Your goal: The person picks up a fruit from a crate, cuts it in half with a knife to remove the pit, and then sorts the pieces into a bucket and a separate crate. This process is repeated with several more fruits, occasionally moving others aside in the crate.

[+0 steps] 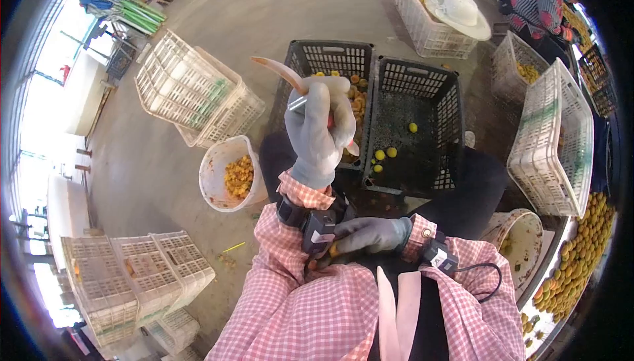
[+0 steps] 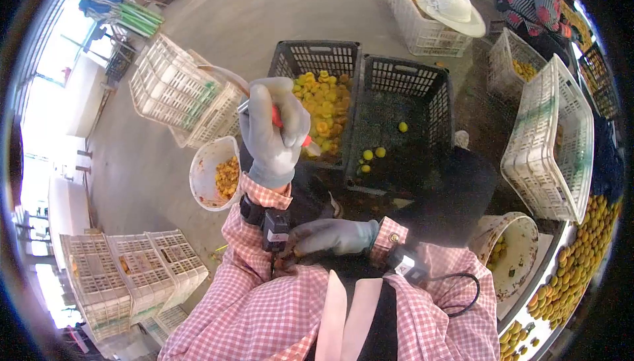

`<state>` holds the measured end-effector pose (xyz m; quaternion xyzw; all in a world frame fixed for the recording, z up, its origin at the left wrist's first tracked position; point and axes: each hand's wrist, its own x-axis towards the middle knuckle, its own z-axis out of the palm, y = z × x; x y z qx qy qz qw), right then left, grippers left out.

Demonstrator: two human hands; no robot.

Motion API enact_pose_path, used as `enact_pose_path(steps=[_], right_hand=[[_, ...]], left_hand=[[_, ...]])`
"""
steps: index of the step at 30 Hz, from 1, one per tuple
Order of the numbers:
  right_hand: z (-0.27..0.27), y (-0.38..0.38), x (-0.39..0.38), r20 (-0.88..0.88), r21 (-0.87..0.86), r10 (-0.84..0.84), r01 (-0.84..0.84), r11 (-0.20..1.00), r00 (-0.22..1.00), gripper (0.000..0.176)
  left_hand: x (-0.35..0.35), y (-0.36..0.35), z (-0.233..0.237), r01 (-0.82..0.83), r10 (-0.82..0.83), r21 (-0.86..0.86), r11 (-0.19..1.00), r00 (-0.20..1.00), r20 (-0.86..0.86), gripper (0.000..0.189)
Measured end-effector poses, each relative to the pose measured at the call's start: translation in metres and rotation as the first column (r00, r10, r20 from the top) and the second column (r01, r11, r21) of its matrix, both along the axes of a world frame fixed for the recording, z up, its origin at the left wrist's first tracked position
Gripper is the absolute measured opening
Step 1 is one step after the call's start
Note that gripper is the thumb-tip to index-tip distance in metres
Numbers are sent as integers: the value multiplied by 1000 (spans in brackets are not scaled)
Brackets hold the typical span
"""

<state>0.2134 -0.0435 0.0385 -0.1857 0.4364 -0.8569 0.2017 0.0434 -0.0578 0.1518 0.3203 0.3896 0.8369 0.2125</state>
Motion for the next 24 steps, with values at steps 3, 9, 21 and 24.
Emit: enact_pose_path(steps=[3,9,21,24], right_hand=[[43,8,-21,295,16,180,-194,981,938,33],[1,11,-35,506,-30,115,-116,993,855,27],[-50,57,-88,784,75,-400,566,821,475,33],[-26,67,-141,798,16,-439,714,700,413,34]], left_hand=[[-17,-5,-5,-44,44,-10,999,997,60,38],[-60,-31,-54,-1,-48,200,980,969,242,36],[-98,-124,-139,-101,-173,387,917,772,611,40],[-106,-151,-144,-171,-172,425,889,736,655,40]])
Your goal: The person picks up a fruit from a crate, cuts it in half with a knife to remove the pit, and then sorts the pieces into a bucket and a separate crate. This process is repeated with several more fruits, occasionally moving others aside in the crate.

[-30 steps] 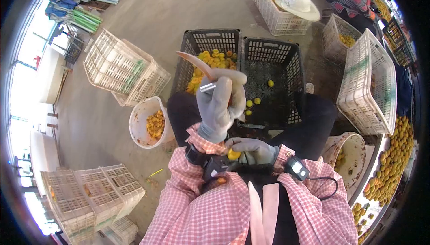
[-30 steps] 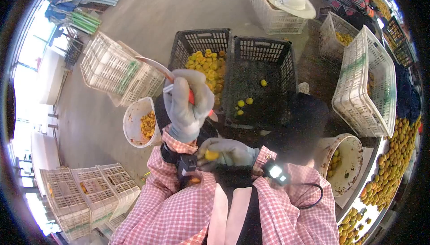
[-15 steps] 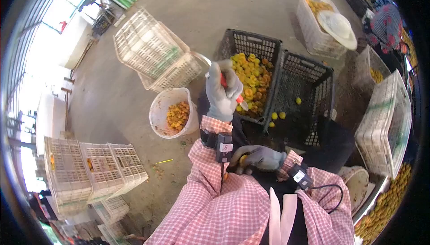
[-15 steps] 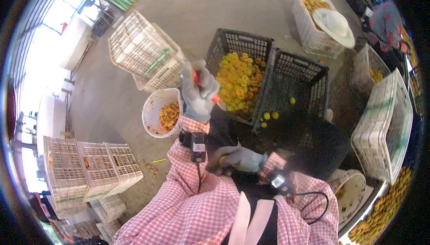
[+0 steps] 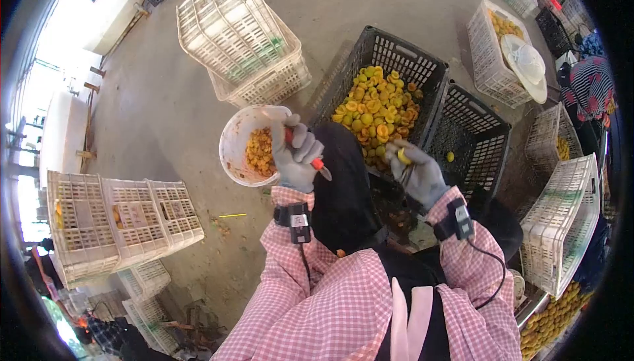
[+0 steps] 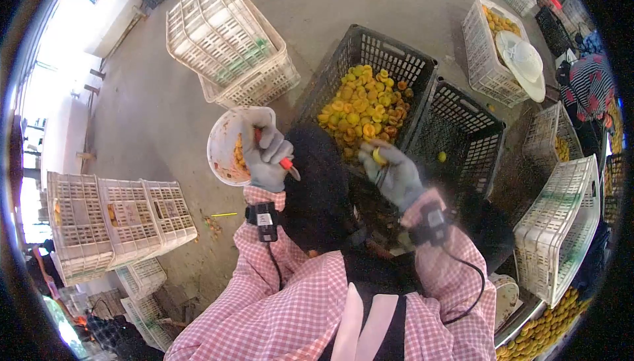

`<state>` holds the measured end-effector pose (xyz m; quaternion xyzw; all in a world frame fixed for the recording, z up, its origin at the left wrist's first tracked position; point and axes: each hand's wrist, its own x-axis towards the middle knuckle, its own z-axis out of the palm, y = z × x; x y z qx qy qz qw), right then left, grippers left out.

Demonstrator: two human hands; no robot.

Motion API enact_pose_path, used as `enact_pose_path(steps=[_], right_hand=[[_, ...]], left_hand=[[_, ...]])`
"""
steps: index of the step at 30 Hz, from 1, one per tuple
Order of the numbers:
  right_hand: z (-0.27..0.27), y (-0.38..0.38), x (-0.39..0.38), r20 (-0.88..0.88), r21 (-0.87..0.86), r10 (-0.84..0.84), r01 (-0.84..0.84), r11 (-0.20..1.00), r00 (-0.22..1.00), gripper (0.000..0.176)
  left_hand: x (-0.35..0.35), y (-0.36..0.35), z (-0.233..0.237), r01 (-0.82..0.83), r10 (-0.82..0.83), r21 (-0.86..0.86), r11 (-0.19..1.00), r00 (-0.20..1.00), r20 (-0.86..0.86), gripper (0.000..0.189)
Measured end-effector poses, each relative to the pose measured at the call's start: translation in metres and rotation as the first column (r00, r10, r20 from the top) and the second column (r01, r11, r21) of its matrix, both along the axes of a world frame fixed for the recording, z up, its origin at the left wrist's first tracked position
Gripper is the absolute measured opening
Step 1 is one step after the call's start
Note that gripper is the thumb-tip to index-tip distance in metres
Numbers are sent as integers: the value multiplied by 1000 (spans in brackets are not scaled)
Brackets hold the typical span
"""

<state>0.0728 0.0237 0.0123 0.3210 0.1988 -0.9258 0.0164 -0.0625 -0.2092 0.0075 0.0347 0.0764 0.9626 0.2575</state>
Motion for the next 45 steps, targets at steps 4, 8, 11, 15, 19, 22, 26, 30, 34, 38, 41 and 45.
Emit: enact_pose_path(steps=[4,8,11,15,19,22,26,30,34,38,41,45], right_hand=[[-4,5,-24,310,201,-63,0,980,949,38],[-1,-25,1,48,908,240,-143,393,970,36],[42,-76,10,17,973,951,212,-87,310,38],[43,-136,29,577,817,800,141,-560,-163,25],[69,-149,24,701,687,693,-101,-719,-168,21],[34,-140,35,594,801,802,43,-597,54,22],[32,-107,8,93,627,745,-620,471,660,23],[44,-148,-50,-202,731,541,-242,638,817,49],[54,-130,-45,-316,445,440,-279,851,841,40],[34,-30,9,-92,373,340,-284,883,936,28],[-40,52,55,206,367,-32,-47,929,978,21],[-231,143,140,555,624,-105,-330,709,825,21]], left_hand=[[-15,-24,0,51,-47,56,997,996,-77,39],[-18,-47,12,-35,31,-43,998,995,-95,38],[-16,-54,28,-167,162,-173,971,986,-41,37],[-17,-65,22,-51,38,-93,994,989,-140,38],[-4,-75,18,-106,100,-130,986,994,-50,39],[0,-91,8,-154,146,-103,983,986,-77,40],[1,-118,17,-120,110,-83,989,987,-115,40],[8,-131,35,-135,130,-37,990,985,-115,42],[5,-127,51,-39,33,-36,999,990,-134,41],[5,-81,52,-32,30,-51,998,999,-41,39],[-12,-26,45,188,-193,-45,981,973,-128,37],[-15,73,52,354,-349,-118,928,935,57,36]])
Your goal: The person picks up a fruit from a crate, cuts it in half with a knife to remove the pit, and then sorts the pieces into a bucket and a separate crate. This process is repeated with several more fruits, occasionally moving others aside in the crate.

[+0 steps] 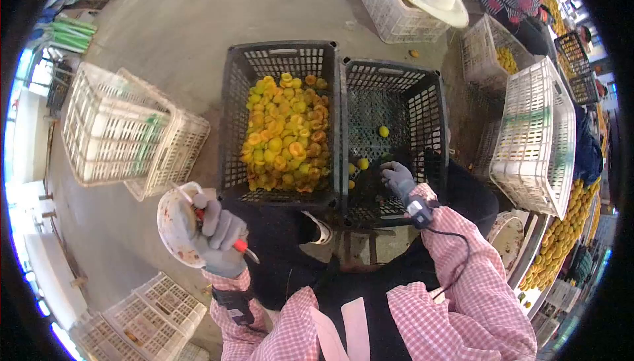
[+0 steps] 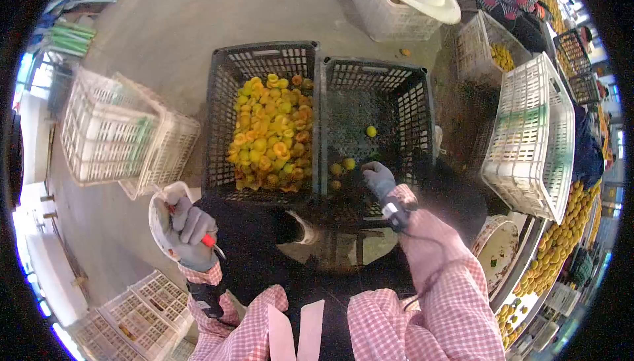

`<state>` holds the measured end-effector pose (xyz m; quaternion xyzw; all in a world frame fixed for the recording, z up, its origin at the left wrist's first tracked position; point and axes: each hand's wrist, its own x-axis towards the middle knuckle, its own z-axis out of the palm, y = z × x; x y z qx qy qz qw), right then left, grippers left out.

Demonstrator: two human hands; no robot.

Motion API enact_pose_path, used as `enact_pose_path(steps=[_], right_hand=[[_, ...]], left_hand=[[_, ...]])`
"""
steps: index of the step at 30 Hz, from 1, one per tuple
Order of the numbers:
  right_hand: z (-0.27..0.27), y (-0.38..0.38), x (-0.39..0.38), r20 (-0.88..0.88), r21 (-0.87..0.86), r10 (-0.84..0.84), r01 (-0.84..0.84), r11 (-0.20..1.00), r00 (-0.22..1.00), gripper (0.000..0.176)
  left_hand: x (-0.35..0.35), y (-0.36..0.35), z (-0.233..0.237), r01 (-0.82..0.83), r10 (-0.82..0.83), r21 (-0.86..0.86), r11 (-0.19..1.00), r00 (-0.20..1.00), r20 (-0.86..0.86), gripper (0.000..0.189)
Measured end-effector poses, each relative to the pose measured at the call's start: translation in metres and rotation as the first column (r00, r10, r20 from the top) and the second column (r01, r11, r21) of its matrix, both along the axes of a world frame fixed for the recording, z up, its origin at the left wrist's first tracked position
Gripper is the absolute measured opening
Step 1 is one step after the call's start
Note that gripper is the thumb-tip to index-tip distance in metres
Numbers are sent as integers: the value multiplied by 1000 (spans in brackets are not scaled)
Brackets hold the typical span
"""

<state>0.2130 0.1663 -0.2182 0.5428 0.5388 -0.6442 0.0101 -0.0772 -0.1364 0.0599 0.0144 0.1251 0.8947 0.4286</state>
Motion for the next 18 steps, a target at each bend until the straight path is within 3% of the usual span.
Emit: enact_pose_path(steps=[1,2,3,5,7,11,13,14,15,17,18], right_hand=[[-5,2,1,7,-16,-16,17,1000,1000,21],[-12,5,-3,211,209,260,-303,930,942,27],[-18,7,-9,452,336,448,-613,715,771,33],[-20,4,-34,432,207,515,-638,742,740,44],[-14,-3,-62,386,365,618,-729,579,685,48],[-71,-23,-82,425,246,693,-811,531,583,51],[-90,-29,-90,453,192,777,-899,393,437,52],[-101,-28,-100,492,-237,653,-633,737,576,52],[-106,-30,-96,488,-245,655,-629,737,577,52],[-109,-37,-83,451,74,736,-843,532,505,45],[-120,-36,-78,448,70,738,-843,534,505,45]], left_hand=[[2,18,-5,17,-16,-16,1000,1000,7,36],[5,36,-12,63,-62,-101,993,998,16,36],[6,52,-18,109,-106,-186,976,994,30,36],[13,78,-31,205,-182,-217,954,976,123,35],[24,98,-33,181,-199,-560,808,980,29,37],[28,114,-41,239,-295,-670,703,955,31,39],[28,120,-46,232,-300,-702,673,954,28,40],[27,121,-49,240,-308,-684,689,951,23,38],[26,123,-50,245,-314,-666,705,949,17,37],[29,128,-50,230,-313,-705,671,950,12,37],[31,130,-50,203,-334,-744,636,942,-28,38]])
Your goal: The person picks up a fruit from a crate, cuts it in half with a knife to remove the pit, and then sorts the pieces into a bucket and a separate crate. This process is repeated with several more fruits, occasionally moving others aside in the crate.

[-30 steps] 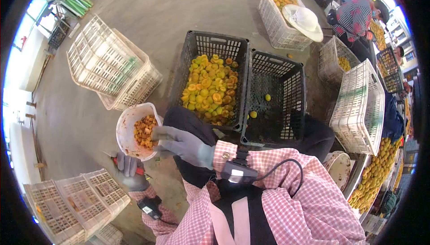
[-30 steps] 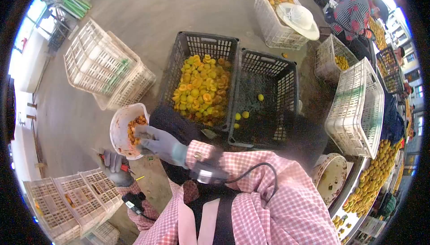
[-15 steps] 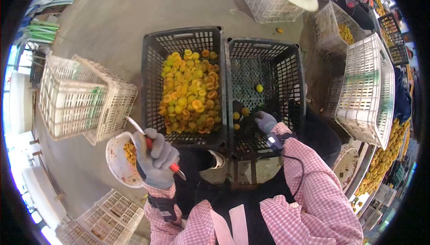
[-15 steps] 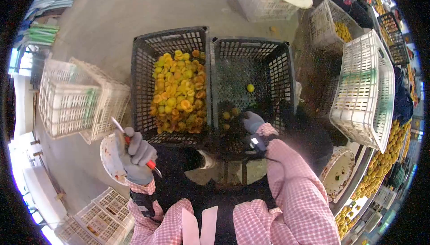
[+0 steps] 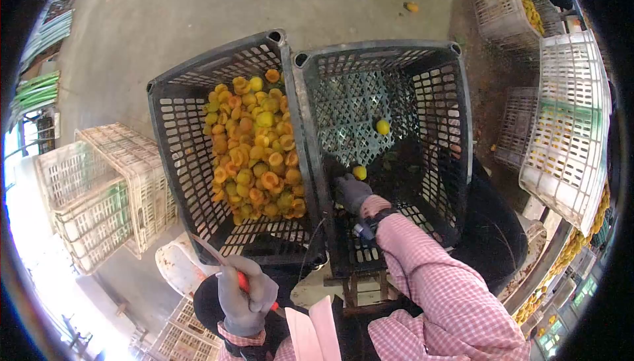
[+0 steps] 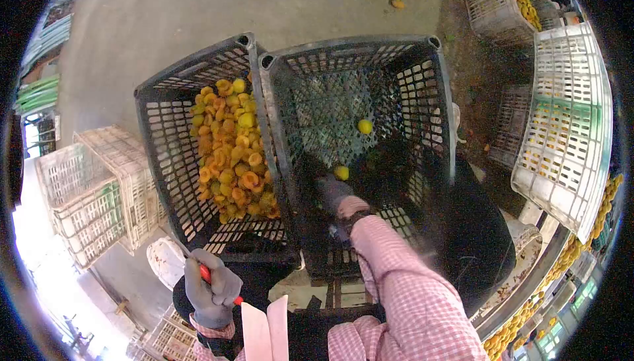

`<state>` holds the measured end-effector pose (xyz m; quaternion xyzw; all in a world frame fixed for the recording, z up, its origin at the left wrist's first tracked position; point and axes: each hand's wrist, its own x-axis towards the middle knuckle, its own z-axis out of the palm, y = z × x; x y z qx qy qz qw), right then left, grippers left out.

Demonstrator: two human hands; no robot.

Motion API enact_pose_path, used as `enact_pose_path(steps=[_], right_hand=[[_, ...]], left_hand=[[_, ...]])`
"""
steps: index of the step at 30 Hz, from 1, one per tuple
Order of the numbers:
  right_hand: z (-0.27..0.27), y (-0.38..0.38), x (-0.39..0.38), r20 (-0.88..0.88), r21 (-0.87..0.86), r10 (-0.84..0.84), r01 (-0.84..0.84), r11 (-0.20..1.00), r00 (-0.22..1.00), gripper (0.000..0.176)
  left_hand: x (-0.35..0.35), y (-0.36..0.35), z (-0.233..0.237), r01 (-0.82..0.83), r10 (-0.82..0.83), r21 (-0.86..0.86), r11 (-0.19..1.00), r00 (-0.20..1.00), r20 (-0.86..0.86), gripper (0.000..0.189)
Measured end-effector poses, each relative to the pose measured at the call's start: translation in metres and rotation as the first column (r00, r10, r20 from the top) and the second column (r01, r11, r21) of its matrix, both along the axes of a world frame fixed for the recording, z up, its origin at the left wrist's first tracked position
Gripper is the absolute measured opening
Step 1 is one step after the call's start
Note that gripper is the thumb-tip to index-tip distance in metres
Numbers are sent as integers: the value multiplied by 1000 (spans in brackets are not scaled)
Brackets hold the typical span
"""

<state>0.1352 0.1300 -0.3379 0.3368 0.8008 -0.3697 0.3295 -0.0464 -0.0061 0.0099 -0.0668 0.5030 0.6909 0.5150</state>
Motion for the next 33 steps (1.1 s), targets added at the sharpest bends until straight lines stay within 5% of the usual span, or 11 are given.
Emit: enact_pose_path(steps=[2,4,5,7,8,9,11,28,30,31,33], right_hand=[[-27,4,19,-98,-459,-664,559,691,741,34],[-34,53,37,-638,-543,-615,296,786,463,28],[35,84,21,98,-734,-990,679,0,106,29],[-12,125,39,-46,-585,-997,807,80,66,32],[-51,132,43,-537,-347,-822,839,419,188,41],[-37,136,38,-530,-353,-827,840,413,184,41],[13,151,20,-244,398,-429,493,773,870,49],[37,112,67,-126,167,-362,379,910,924,49],[-6,98,92,-82,-194,-850,828,526,521,37],[15,90,92,-88,-192,-851,829,525,518,37],[73,75,92,411,-762,-911,538,-361,-29,32]], left_hand=[[1,-3,-4,44,-47,-50,998,997,-58,39],[4,-4,-6,66,-70,-65,996,995,-68,39],[5,-4,-7,88,-95,-79,993,992,-84,40],[8,-2,-7,114,-121,-92,989,990,-75,40],[9,-1,-6,141,-148,-105,984,987,-64,41],[11,-1,-5,144,-152,-114,983,986,-65,41],[14,-4,-7,88,-86,-76,993,996,28,41],[35,6,3,293,-303,-163,942,952,-39,36],[41,8,7,308,-320,-174,935,947,-44,36],[44,8,9,324,-338,-202,924,941,-35,35],[50,11,13,352,-372,-235,906,927,-48,35]])
